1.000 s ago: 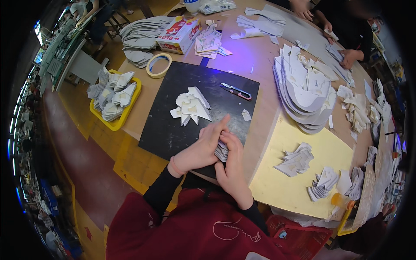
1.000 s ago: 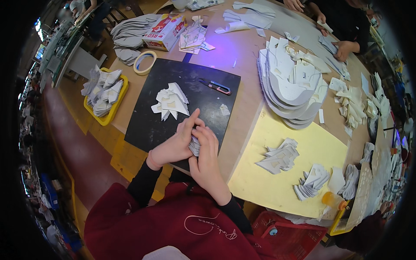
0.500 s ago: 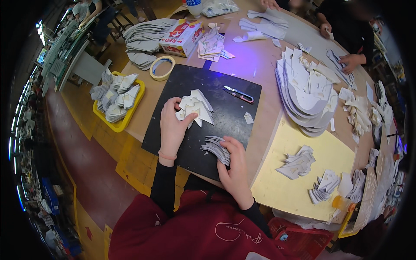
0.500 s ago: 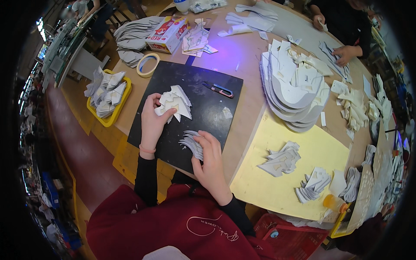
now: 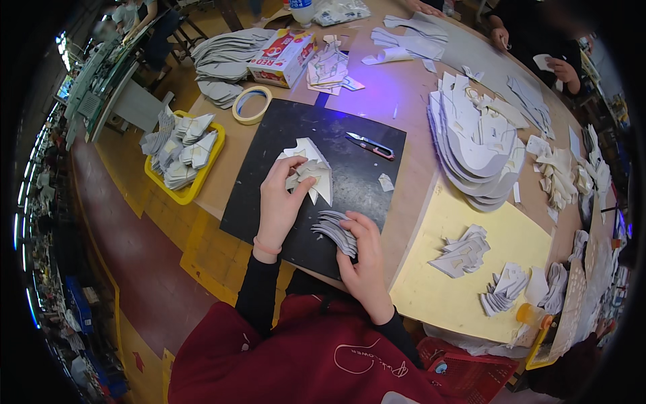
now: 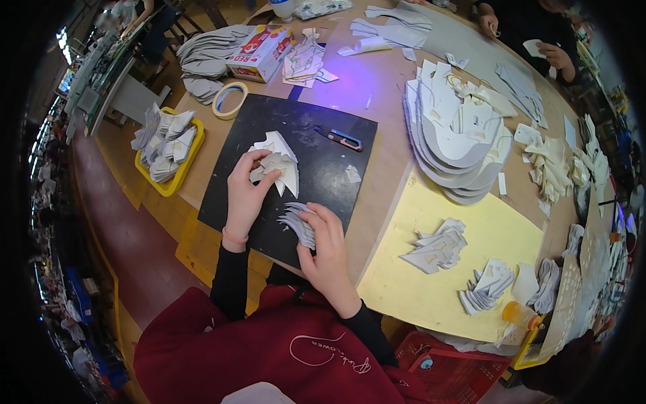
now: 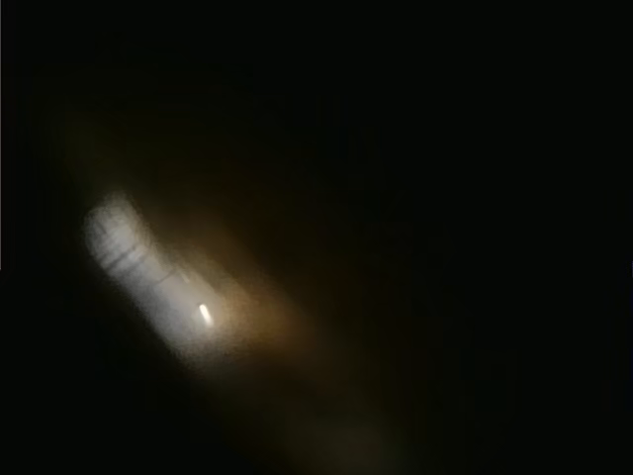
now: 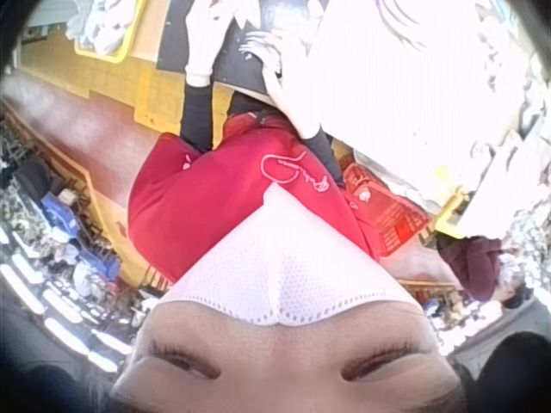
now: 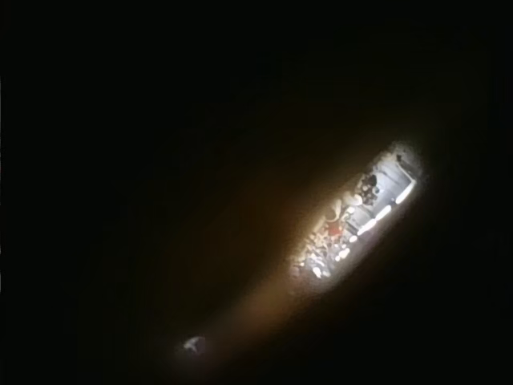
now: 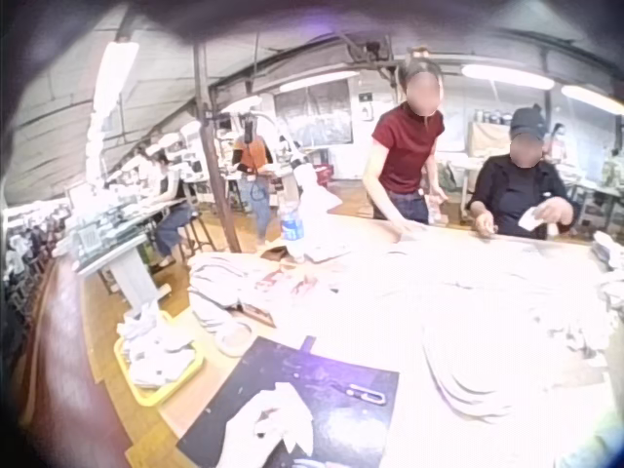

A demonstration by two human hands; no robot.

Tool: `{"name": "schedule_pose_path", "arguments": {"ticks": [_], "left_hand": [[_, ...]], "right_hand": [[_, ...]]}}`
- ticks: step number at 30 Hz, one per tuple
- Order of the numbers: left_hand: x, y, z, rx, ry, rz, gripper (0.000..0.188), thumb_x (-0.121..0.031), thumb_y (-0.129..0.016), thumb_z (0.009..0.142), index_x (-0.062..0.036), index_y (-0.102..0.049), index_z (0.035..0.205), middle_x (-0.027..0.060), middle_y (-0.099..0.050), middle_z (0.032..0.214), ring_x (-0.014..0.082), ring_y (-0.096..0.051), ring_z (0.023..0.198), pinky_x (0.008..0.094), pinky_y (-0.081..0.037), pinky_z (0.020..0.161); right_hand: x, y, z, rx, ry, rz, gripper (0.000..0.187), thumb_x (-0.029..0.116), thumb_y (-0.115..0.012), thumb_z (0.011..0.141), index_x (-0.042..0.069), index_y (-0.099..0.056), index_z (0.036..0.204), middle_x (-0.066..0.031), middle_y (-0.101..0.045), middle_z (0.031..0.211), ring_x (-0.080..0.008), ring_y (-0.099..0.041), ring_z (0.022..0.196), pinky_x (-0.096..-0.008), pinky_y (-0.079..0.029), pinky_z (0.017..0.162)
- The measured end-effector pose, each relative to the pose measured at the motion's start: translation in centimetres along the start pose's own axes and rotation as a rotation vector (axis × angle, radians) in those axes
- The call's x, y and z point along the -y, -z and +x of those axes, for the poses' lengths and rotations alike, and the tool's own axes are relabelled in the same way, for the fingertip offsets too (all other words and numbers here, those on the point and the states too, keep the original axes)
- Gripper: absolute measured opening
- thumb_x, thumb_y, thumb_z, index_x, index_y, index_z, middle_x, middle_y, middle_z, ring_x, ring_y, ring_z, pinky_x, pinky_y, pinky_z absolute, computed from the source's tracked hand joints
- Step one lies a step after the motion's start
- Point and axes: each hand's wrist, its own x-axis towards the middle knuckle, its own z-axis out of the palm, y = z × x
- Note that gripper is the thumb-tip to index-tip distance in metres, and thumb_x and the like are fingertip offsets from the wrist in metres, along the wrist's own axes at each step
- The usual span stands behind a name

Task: The person folds small white fabric pieces by hand at a worktable, aligning edges and stacking them into neat piles. The person occasionally moves stacks between a black cutting mat and a yellow work surface. Other workers are visible in the background handling similar materials.

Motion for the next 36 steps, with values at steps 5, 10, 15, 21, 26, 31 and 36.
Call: {"name": "schedule_pose_path", "arguments": {"ticks": [5, 10, 15, 21, 26, 31, 36], "left_hand": [[-2.2, 0.6, -0.6, 0.113, -0.002, -0.137, 0.034, 0.000, -0.076, 0.079, 0.0010, -0.067, 0.112, 0.0101, -0.069, 0.100, 0.0189, -0.066, 0.088, 0.0286, -0.051, 0.082], [-3.4, 1.0, -0.4, 0.434, -0.242, -0.056, 0.027, 0.001, -0.069, 0.079, -0.0028, -0.072, 0.105, 0.0093, -0.067, 0.101, 0.0280, -0.064, 0.097, 0.0359, -0.052, 0.086], [-3.7, 0.1, -0.5, 0.549, -0.241, -0.103, 0.026, 0.000, -0.067, 0.080, -0.0032, -0.074, 0.105, 0.0088, -0.065, 0.103, 0.0263, -0.063, 0.100, 0.0354, -0.051, 0.087], [-4.2, -0.7, -0.5, 0.572, -0.181, -0.192, 0.024, 0.001, -0.069, 0.082, -0.0005, -0.075, 0.105, 0.0090, -0.068, 0.098, 0.0211, -0.067, 0.091, 0.0314, -0.052, 0.081], [-3.5, -1.2, -0.5, 0.640, -0.142, -0.251, 0.023, -0.001, -0.066, 0.087, -0.0002, -0.074, 0.109, 0.0102, -0.069, 0.102, 0.0221, -0.067, 0.093, 0.0308, -0.052, 0.083], [-3.6, -0.8, -0.5, 0.659, -0.161, -0.301, 0.022, -0.004, -0.060, 0.095, 0.0026, -0.071, 0.113, 0.0102, -0.070, 0.105, 0.0200, -0.067, 0.095, 0.0297, -0.051, 0.085], [-2.2, -0.5, -0.8, 0.562, 0.108, -0.474, 0.021, -0.008, -0.057, 0.100, 0.0020, -0.069, 0.115, 0.0086, -0.069, 0.105, 0.0152, -0.065, 0.096, 0.0284, -0.051, 0.086]], "right_hand": [[-0.2, 0.1, -0.2, -0.022, -0.015, 0.084, 0.053, -0.005, -0.063, 0.074, 0.000, -0.054, 0.126, -0.0189, -0.056, 0.131, -0.0388, -0.054, 0.122, -0.0456, -0.042, 0.105], [0.2, 0.8, -0.4, 0.105, 0.129, 0.076, 0.057, -0.005, -0.063, 0.072, 0.000, -0.054, 0.128, -0.0189, -0.057, 0.129, -0.0393, -0.054, 0.122, -0.0468, -0.041, 0.106], [-0.2, 0.6, 0.0, 0.096, 0.159, -0.057, 0.057, -0.003, -0.065, 0.071, 0.000, -0.055, 0.128, -0.0189, -0.055, 0.130, -0.0388, -0.053, 0.123, -0.0469, -0.042, 0.105], [-0.4, 1.4, -0.3, 0.048, 0.152, -0.100, 0.055, -0.002, -0.067, 0.071, 0.002, -0.060, 0.125, -0.0186, -0.055, 0.130, -0.0381, -0.052, 0.123, -0.0466, -0.042, 0.104], [0.4, 1.2, -0.4, -0.128, 0.081, -0.252, 0.050, -0.001, -0.068, 0.073, 0.001, -0.061, 0.123, -0.0200, -0.055, 0.132, -0.0369, -0.055, 0.118, -0.0450, -0.044, 0.102], [-0.4, 1.2, -0.3, -0.139, 0.045, -0.221, 0.051, -0.001, -0.068, 0.075, 0.002, -0.060, 0.125, -0.0211, -0.050, 0.138, -0.0400, -0.050, 0.127, -0.0469, -0.041, 0.106], [0.0, 1.2, -0.3, -0.162, -0.034, -0.099, 0.047, -0.003, -0.066, 0.076, 0.000, -0.060, 0.123, -0.0214, -0.053, 0.136, -0.0387, -0.054, 0.125, -0.0431, -0.044, 0.105]]}}
